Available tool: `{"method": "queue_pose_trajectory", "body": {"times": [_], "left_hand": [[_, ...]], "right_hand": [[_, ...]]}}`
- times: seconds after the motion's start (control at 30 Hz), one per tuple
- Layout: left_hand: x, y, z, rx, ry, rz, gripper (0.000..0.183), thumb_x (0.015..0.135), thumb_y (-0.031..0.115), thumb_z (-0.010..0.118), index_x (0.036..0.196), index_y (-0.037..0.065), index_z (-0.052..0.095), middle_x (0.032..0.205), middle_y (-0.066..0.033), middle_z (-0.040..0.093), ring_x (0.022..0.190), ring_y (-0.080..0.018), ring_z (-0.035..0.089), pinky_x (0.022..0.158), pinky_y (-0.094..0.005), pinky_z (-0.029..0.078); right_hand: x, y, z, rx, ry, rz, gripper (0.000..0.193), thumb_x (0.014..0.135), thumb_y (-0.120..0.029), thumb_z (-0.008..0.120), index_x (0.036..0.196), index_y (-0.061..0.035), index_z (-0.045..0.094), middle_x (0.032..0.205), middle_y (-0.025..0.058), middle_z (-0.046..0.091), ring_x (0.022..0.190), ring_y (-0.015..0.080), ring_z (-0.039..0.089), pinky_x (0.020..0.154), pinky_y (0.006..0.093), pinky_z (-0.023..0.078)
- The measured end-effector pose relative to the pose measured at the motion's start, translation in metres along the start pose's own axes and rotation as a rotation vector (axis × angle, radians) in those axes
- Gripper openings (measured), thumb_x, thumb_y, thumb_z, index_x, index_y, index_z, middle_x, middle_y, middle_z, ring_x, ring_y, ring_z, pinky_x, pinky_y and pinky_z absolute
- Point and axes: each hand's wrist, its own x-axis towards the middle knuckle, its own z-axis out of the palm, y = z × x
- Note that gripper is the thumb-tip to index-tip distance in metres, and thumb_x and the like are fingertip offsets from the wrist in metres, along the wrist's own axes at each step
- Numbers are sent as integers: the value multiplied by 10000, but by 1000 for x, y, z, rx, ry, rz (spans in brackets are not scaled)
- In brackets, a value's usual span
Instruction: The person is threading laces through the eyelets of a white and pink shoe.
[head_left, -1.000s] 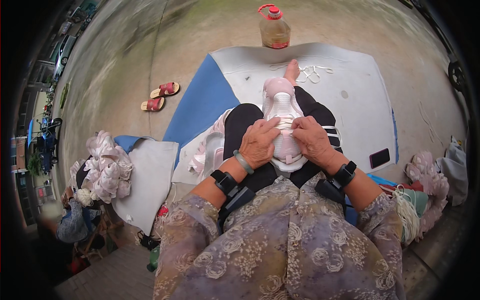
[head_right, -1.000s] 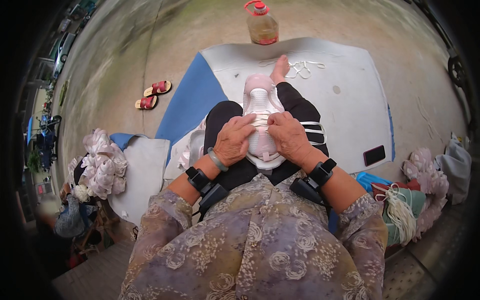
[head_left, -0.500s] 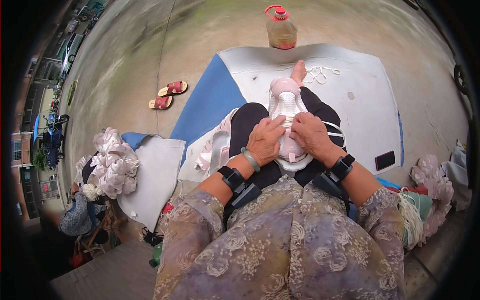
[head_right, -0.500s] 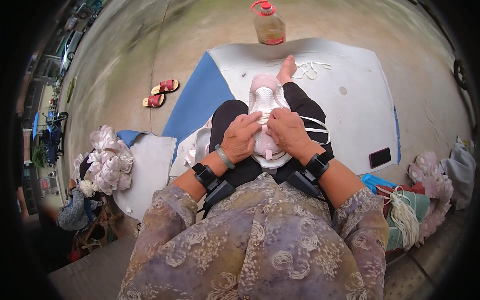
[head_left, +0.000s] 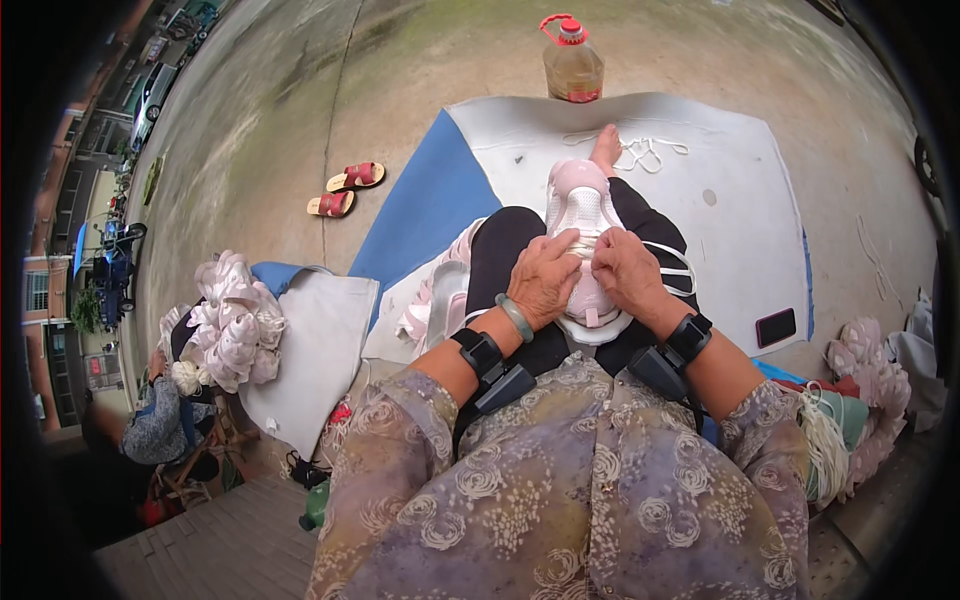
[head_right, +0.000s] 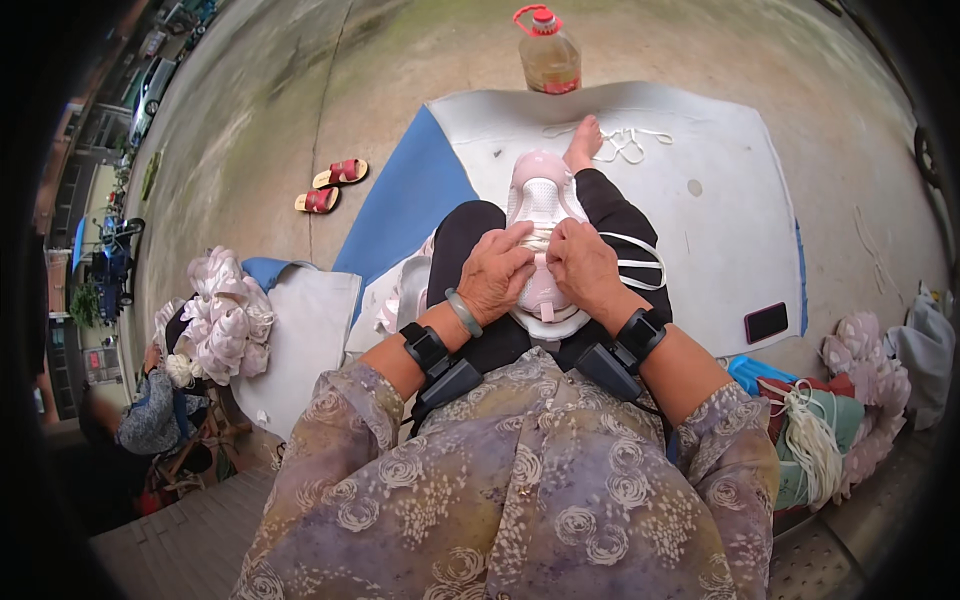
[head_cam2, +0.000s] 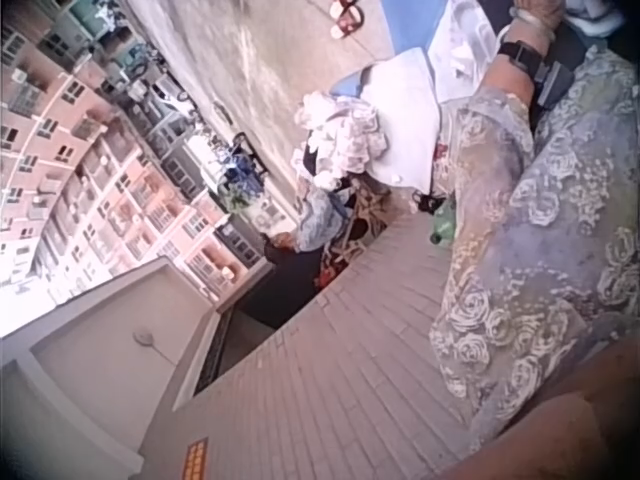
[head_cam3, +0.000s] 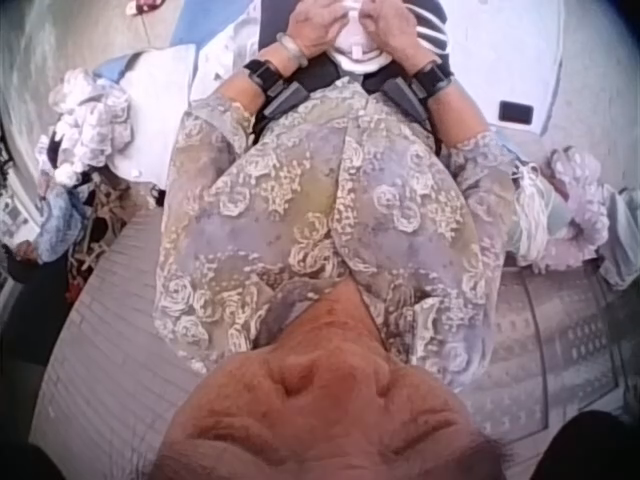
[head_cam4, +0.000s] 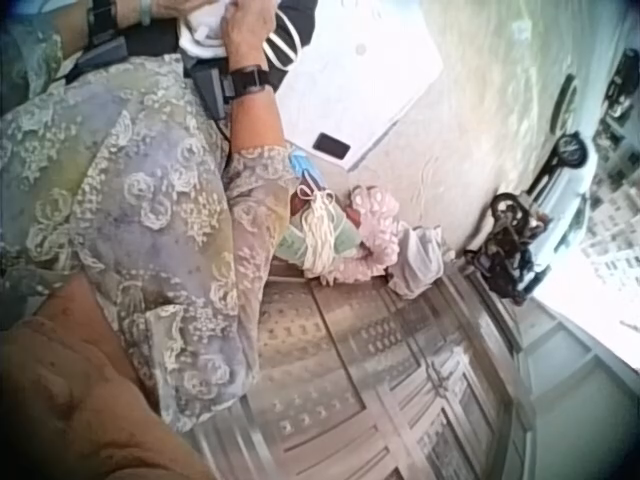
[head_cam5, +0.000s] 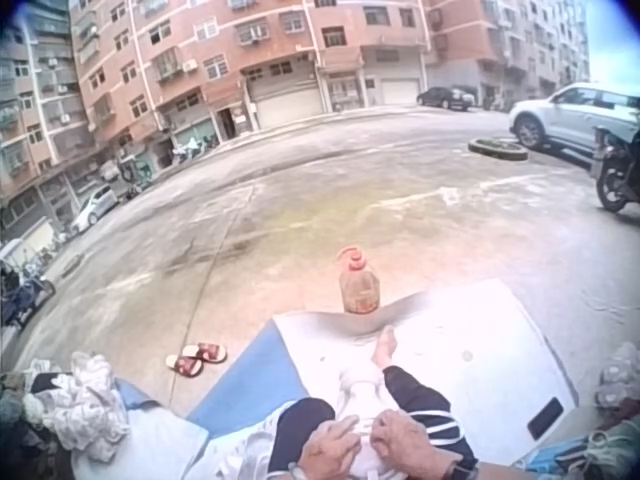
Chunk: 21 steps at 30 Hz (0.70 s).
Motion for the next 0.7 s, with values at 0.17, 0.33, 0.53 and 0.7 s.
{"method": "queue_pose_trajectory", "body": {"times": [0.17, 0.33, 0.53, 0.7], "left_hand": [[4, 2, 9, 13, -21, -8, 134, 693, 46, 627, 784, 15, 534, 1205, -173, 486, 1055, -357, 468, 879, -408, 392], [8, 13, -2, -84, -83, -127, 135, 692, 19, 601, 769, 11, 490, 1247, -231, 422, 1154, -399, 395, 957, -437, 329], [-19, -10, -61, 253, -36, -74, 119, 707, -5, 554, 789, -12, 467, 1227, -261, 425, 1140, -427, 406, 953, -462, 333], [-92, -85, -125, 611, -5, -462, 128, 704, 5, 546, 824, -19, 506, 1225, -236, 441, 1111, -404, 424, 876, -477, 371]], "right_hand": [[1, 0, -4, -47, -46, 3, 34, 689, -73, 590, 678, -53, 565, 855, 78, 517, 837, 268, 522, 710, 357, 454], [6, -3, -31, -4, -281, 19, 111, 666, -143, 596, 684, -36, 571, 954, 95, 538, 883, 283, 521, 754, 393, 434], [-16, 2, -49, -82, -183, -162, 158, 644, -162, 597, 726, -30, 568, 1125, 124, 532, 985, 295, 497, 851, 496, 344], [-14, 22, -49, -20, 348, 9, 91, 692, -91, 555, 765, -40, 537, 951, 117, 577, 858, 287, 546, 800, 425, 381]]}}
